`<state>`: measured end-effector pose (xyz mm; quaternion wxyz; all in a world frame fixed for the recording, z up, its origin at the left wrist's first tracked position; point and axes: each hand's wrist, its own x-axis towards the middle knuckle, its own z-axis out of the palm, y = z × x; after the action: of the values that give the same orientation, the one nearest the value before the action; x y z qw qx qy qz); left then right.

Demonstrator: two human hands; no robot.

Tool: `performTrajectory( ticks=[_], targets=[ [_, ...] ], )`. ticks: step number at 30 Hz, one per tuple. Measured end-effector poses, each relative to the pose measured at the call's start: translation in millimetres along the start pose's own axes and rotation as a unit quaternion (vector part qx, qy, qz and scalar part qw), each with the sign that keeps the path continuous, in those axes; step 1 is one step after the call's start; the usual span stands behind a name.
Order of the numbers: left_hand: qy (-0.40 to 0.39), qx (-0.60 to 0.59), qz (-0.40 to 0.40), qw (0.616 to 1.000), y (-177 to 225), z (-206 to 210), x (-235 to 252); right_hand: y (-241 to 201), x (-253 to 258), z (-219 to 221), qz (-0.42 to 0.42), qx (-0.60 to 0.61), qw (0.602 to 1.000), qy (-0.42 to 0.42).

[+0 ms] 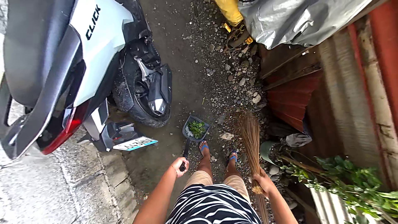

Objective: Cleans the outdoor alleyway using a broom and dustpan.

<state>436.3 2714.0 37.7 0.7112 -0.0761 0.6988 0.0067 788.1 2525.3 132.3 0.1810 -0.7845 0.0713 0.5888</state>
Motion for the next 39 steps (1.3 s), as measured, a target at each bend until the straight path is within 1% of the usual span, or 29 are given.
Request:
performTrajectory(
  ticks=[2, 4, 6, 8, 10, 15, 18, 20, 22, 26, 28, 30, 32, 36, 39],
  targets=[
    [-0.006, 0.003, 0.001, 1.000, 1, 0, 1, -16, 29, 25, 0.004, 0.009, 1.000, -0.023],
    [-0.011, 0.006, 0.001, 1.000, 3, 0, 0, -35, 45, 54, 0.000, 0.027, 0.998, -0.062],
    [-0.016, 0.007, 0.001, 1.000, 3, -4, -2, -47, 43, 78, -0.007, 0.035, 0.995, -0.098],
    [-0.015, 0.006, -0.002, 1.000, 3, -6, -5, -53, 30, 90, -0.020, 0.035, 0.993, -0.109],
    [-0.013, 0.007, -0.001, 1.000, 4, -8, -5, -53, 11, 87, -0.029, 0.036, 0.993, -0.106],
    [-0.012, 0.021, 0.006, 1.000, 7, -11, -1, -40, -39, 52, -0.026, 0.044, 0.997, -0.064],
    [-0.017, 0.016, -0.007, 1.000, 13, -12, 5, -32, -49, 39, -0.023, 0.050, 0.998, -0.029],
    [-0.016, 0.012, -0.012, 1.000, 15, -10, 9, -32, -40, 40, -0.017, 0.047, 0.999, -0.007],
    [-0.013, 0.007, -0.010, 1.000, 17, -5, 11, -39, -20, 48, -0.009, 0.024, 1.000, -0.004],
    [-0.004, 0.004, -0.007, 1.000, 16, 2, 17, -67, 31, 84, -0.007, -0.075, 0.995, -0.059],
    [-0.002, 0.005, -0.004, 1.000, 15, 4, 18, -78, 35, 106, -0.015, -0.109, 0.990, -0.091],
    [-0.003, 0.009, -0.004, 1.000, 14, 4, 18, -80, 24, 117, -0.025, -0.111, 0.988, -0.101],
    [0.000, 0.015, -0.006, 1.000, 15, 6, 18, -78, 5, 110, -0.032, -0.096, 0.990, -0.095],
    [0.010, 0.001, -0.011, 1.000, 19, 13, 22, -69, -29, 63, -0.022, -0.051, 0.995, -0.082],
    [0.017, -0.011, -0.007, 1.000, 25, 22, 23, -67, -36, 43, -0.015, -0.048, 0.997, -0.062]
  ],
)
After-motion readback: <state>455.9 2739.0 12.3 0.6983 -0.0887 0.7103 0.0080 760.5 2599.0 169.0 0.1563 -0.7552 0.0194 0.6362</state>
